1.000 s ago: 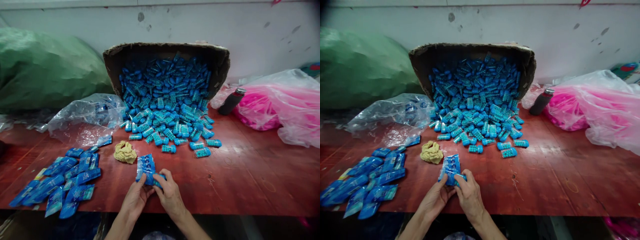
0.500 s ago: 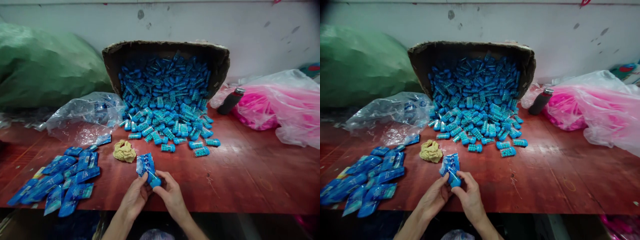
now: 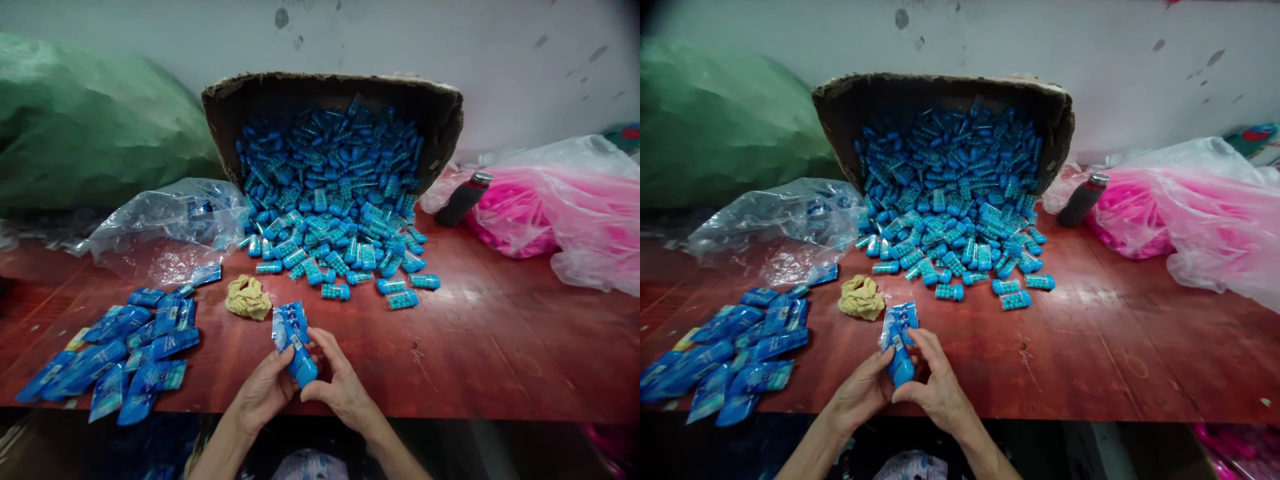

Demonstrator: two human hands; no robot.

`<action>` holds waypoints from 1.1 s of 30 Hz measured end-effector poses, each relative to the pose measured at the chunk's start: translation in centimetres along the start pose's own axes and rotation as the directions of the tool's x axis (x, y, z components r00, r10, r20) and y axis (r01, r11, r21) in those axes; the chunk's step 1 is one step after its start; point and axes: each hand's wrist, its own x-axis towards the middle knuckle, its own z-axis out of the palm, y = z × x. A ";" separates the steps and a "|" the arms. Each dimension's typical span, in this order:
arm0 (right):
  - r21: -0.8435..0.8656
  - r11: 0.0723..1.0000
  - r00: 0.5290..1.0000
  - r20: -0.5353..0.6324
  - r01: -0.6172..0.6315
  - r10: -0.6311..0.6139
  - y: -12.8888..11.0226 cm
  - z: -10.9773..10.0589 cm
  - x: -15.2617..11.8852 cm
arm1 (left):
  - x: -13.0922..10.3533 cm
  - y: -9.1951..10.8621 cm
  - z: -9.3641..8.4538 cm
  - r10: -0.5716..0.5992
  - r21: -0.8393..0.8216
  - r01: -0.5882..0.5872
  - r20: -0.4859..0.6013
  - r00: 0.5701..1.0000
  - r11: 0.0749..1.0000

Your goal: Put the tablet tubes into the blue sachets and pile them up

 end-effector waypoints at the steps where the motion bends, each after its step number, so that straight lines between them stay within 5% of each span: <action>1: 0.026 0.999 0.999 0.050 -0.022 0.020 0.0 -0.1 0.0 | 0.0 0.0 -0.2 -0.011 -0.006 0.011 0.029 1.000 1.000; 6: 0.136 0.985 0.986 0.147 -0.105 0.085 0.2 -0.3 -0.1 | 0.0 0.0 -0.5 -0.049 -0.004 0.050 0.129 0.990 0.999; 12: 0.115 0.988 0.989 0.115 -0.103 0.090 0.5 -0.5 0.1 | -0.2 -1.0 -0.2 -0.018 0.018 0.016 0.098 0.995 1.000; 21: 0.163 0.962 0.974 -0.031 -0.218 0.225 1.5 0.7 -0.2 | -0.6 -3.1 1.9 0.054 -0.028 -0.057 -0.100 0.994 0.998; 25: 0.061 0.985 0.987 -0.007 -0.159 0.160 1.3 1.0 0.0 | -0.9 -2.2 2.2 0.114 -0.065 -0.130 -0.209 0.971 0.989; 28: -0.055 0.996 0.996 0.049 -0.077 0.079 0.8 0.5 0.3 | -2.2 1.1 1.0 0.208 -0.210 -0.298 -0.365 0.907 0.931; 31: -0.155 0.986 0.998 0.015 -0.053 0.056 0.5 -0.6 0.8 | -4.2 5.3 -1.3 0.339 -0.252 -0.569 -0.594 0.729 0.783; 33: -0.255 0.966 1.000 0.007 -0.026 0.029 0.2 -1.3 1.4 | -5.2 7.0 -2.8 0.302 -0.263 -0.605 -0.678 0.670 0.751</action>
